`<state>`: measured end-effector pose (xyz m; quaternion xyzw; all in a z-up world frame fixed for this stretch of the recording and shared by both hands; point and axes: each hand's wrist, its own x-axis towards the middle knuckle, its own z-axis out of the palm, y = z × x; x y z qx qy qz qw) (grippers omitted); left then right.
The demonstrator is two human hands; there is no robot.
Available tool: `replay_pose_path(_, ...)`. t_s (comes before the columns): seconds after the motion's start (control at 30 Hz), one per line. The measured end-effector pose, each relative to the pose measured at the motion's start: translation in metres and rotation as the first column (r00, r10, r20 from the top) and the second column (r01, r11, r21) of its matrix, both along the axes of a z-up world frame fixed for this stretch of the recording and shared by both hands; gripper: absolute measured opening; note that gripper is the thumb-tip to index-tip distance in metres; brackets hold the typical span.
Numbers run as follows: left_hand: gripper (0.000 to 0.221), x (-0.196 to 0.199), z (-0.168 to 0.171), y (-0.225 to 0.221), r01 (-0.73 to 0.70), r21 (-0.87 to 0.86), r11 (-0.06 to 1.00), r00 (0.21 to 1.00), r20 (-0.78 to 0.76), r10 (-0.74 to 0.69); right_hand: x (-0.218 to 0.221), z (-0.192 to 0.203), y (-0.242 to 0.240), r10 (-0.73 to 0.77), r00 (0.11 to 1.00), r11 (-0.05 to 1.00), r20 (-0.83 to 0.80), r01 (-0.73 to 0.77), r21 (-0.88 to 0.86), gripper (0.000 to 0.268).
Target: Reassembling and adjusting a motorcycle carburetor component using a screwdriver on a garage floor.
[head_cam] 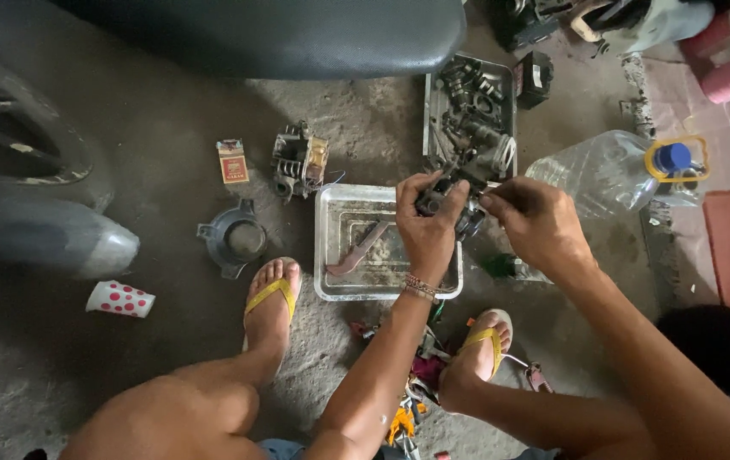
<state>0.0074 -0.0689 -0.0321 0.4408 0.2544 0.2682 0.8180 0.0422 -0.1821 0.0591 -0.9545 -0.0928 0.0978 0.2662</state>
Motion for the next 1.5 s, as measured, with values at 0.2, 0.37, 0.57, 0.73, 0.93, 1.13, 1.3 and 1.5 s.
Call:
replay_pose_path(0.2, 0.035, 0.013, -0.030, -0.012, 0.051, -0.028, 0.998, 0.999, 0.005, -0.051, 0.001, -0.005, -0.004, -0.002, 1.000, 1.000, -0.001, 0.002, 0.000, 0.013)
replay_pose_path(0.37, 0.049, 0.004, -0.030, -0.001, 0.196, -0.096, 0.976, 0.980, -0.006, -0.197, -0.003, 0.012, 0.006, -0.109, 0.978, 0.982, -0.177, 0.134, 0.133, 0.022)
replay_pose_path(0.57, 0.049, 0.010, -0.038, -0.003, 0.296, -0.449, 0.843, 0.948, 0.034, -0.315, 0.001, 0.029, 0.013, -0.215, 0.905, 0.976, -0.367, 0.192, -0.098, 0.035)
replay_pose_path(0.73, 0.091, 0.002, -0.037, -0.006, 0.369, -0.698, 0.614, 0.909, 0.133, -0.394, -0.010, 0.048, 0.022, -0.171, 0.917, 0.950, -0.359, 0.250, 0.186, 0.043)
replay_pose_path(0.93, 0.045, 0.001, -0.013, -0.017, 0.244, -0.567, 0.787, 0.970, 0.136, -0.203, -0.014, 0.057, 0.023, -0.296, 0.830, 0.802, -0.473, 0.485, 0.349, 0.037)
replay_pose_path(1.13, 0.042, -0.006, 0.000, -0.013, 0.242, -0.465, 0.851, 0.969, 0.162, -0.187, -0.008, 0.057, 0.013, -0.355, 0.768, 0.808, -0.533, 0.539, 0.239, 0.023)
replay_pose_path(1.3, 0.034, -0.005, 0.005, 0.001, 0.295, -0.381, 0.876, 0.933, 0.314, -0.177, -0.011, 0.054, 0.011, -0.277, 0.843, 0.905, -0.462, 0.391, 0.171, 0.025)
replay_pose_path(1.5, 0.035, -0.008, 0.019, 0.017, 0.349, -0.344, 0.872, 0.936, 0.178, -0.304, -0.016, 0.025, -0.019, 0.367, 0.887, 0.906, 0.281, -0.273, -0.323, 0.014)
